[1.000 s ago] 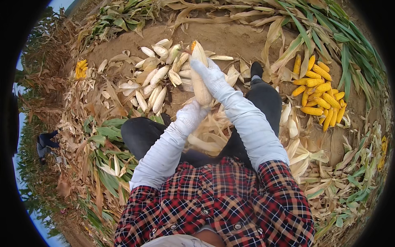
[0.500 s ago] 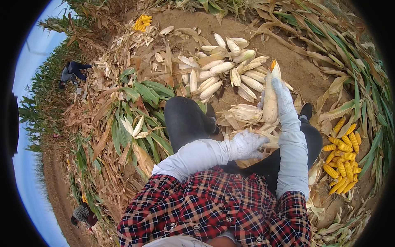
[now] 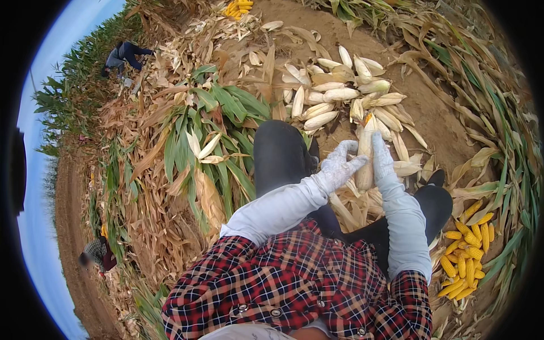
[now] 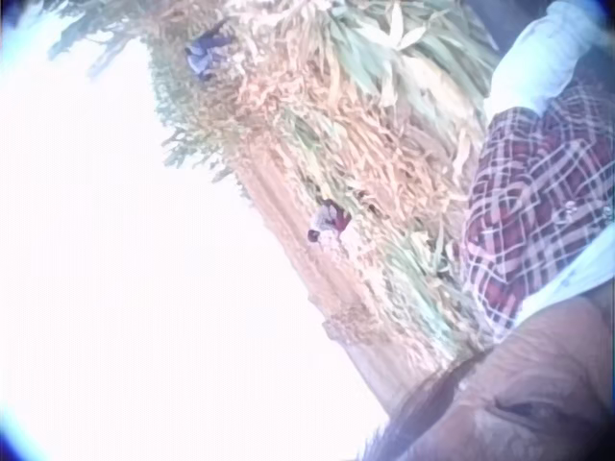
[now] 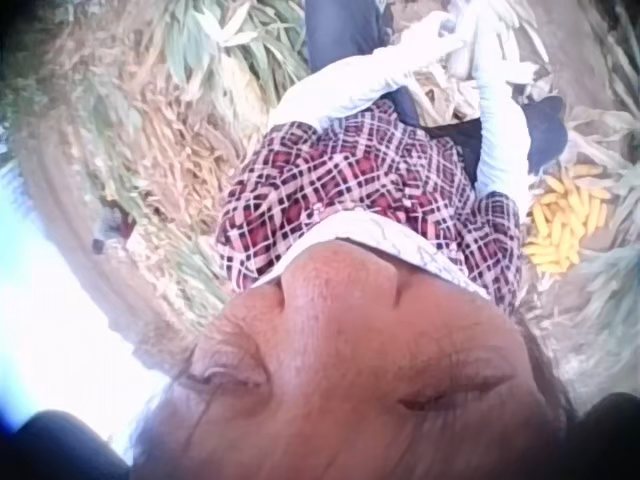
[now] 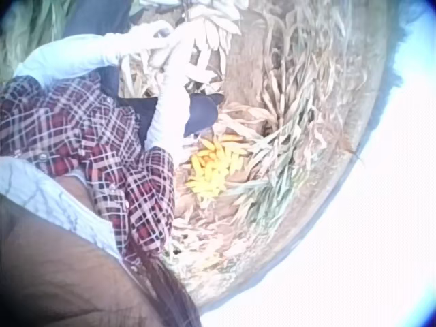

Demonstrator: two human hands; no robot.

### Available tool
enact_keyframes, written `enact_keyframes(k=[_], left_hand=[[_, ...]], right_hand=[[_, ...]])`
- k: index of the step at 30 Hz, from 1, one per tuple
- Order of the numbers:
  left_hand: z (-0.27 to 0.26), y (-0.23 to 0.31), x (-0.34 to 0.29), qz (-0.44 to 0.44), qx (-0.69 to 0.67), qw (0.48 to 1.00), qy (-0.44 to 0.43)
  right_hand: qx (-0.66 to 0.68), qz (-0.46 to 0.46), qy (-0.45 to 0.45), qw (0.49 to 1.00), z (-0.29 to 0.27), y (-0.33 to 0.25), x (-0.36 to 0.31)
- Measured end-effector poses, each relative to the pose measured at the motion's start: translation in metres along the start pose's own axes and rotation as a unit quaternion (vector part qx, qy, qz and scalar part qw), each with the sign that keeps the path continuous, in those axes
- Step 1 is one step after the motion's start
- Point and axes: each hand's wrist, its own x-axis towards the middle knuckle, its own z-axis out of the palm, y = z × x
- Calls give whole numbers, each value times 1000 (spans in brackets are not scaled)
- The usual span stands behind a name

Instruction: The person sits on the ground in a cornfield and shucks corn cobs by hand. They remove the husks and silk from each cob and place the cleaned cobs in a pile to the right.

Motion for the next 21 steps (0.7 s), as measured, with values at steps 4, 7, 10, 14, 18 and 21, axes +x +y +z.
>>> enact_keyframes(k=[4,7,10,14,18,21], left_hand=[[-6,-18,4,-37,31,998,-41],[-9,-17,6,-28,69,996,-56],[-5,-20,7,-41,82,994,-58],[-4,-23,8,-38,54,996,-55],[-5,-23,8,-51,55,995,-60],[-7,-20,6,-51,58,995,-59]], right_hand=[[-65,27,17,997,8,23,-5],[-83,-46,11,995,3,36,-6],[-132,-62,16,989,4,32,-12],[-169,-67,7,983,6,29,-14],[-200,-82,0,976,8,28,-17],[-205,-93,-9,974,5,32,-13]])
